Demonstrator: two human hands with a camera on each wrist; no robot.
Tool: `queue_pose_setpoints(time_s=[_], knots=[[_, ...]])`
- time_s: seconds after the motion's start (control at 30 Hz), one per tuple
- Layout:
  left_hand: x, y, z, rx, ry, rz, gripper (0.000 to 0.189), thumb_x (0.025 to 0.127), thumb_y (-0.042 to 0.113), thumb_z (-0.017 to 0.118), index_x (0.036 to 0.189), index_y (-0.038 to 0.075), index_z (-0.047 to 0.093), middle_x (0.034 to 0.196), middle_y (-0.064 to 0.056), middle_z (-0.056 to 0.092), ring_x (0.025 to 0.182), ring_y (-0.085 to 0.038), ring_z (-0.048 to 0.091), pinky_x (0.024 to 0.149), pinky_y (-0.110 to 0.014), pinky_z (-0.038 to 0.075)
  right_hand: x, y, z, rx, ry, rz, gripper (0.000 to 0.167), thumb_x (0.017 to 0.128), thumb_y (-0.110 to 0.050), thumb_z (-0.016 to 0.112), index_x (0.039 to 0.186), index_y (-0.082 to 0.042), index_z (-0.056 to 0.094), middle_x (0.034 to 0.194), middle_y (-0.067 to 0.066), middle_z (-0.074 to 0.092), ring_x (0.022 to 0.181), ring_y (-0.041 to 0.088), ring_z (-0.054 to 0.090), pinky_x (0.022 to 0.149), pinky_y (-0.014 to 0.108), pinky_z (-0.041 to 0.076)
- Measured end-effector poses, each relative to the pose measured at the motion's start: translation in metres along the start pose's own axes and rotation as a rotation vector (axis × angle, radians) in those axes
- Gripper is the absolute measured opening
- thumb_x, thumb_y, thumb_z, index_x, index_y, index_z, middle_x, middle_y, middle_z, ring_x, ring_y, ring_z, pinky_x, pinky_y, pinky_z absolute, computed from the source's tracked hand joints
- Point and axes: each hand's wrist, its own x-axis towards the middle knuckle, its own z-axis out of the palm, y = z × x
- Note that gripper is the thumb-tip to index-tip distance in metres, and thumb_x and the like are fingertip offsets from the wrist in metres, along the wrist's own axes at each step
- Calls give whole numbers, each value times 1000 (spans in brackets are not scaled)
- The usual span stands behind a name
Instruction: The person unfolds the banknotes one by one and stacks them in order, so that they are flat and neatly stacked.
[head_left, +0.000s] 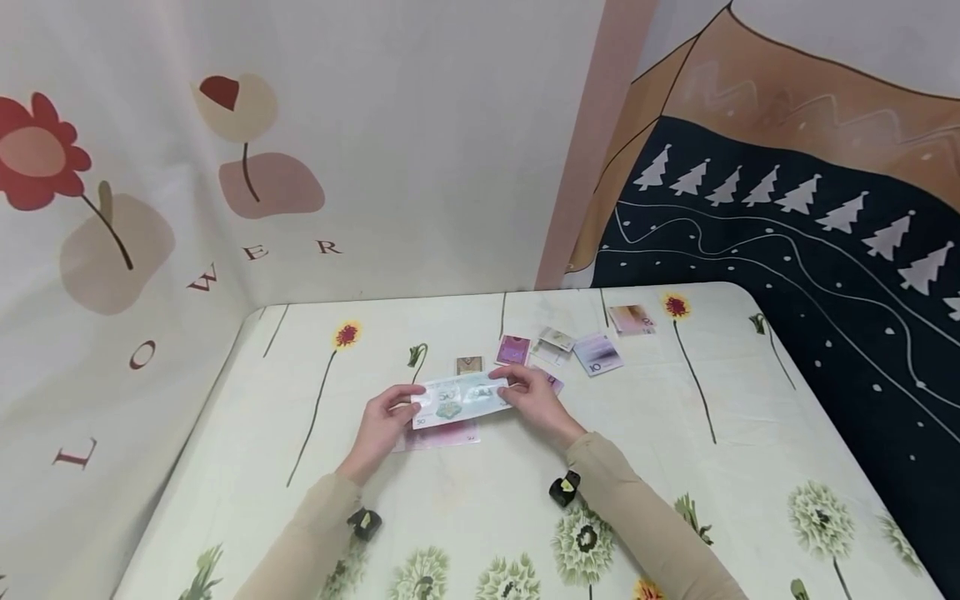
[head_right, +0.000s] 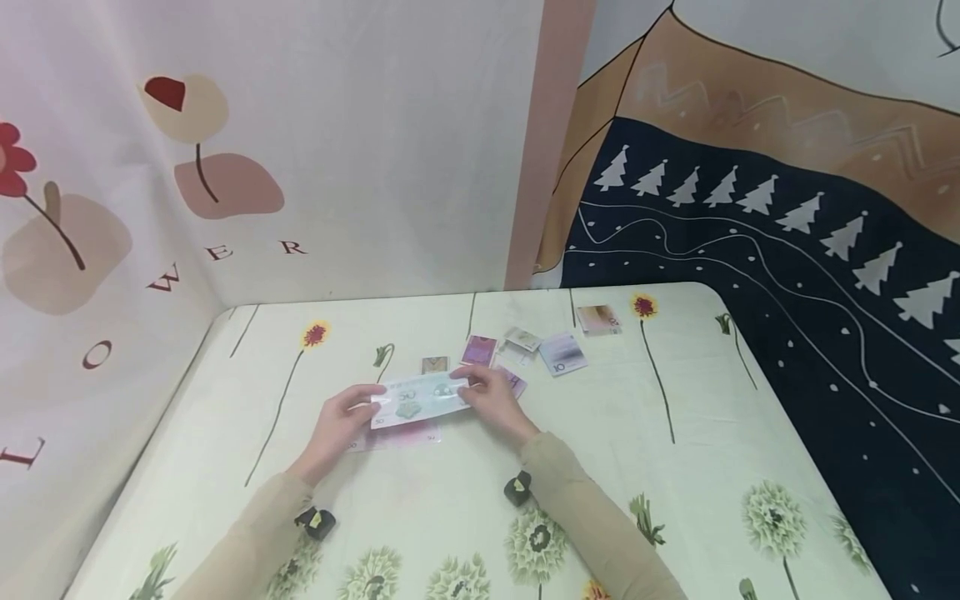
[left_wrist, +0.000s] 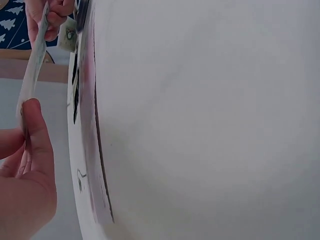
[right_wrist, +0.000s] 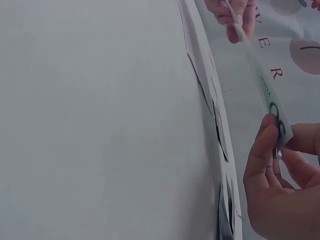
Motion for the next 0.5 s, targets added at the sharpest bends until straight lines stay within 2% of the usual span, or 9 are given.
queue_pose_setpoints(time_s=[0.2,0.37,0.5], knots=[[0,-4,-6,8,6,-15,26,90,-6,57,114,-1,65,105,-16,60,94,-21,58,71,-21,51,2,-1,5,46,7,24,27,83,6,65,109,1,69,106,10,65,91,17,58,81,27,49],[1,-7,-13,45,1,-28,26,91,-4,58,115,1,65,107,-14,61,95,-21,58,72,-21,50,2,-2,10,92,-8,87,26,84,4,66,110,2,69,97,10,68,86,16,62,77,25,50],[-1,-9,-20,73,7,-2,25,91,-5,58,115,0,65,106,-16,61,93,-20,58,71,-21,49,0,-4,15,102,-45,81,27,85,2,66,112,3,67,97,13,69,84,16,63,75,26,50]])
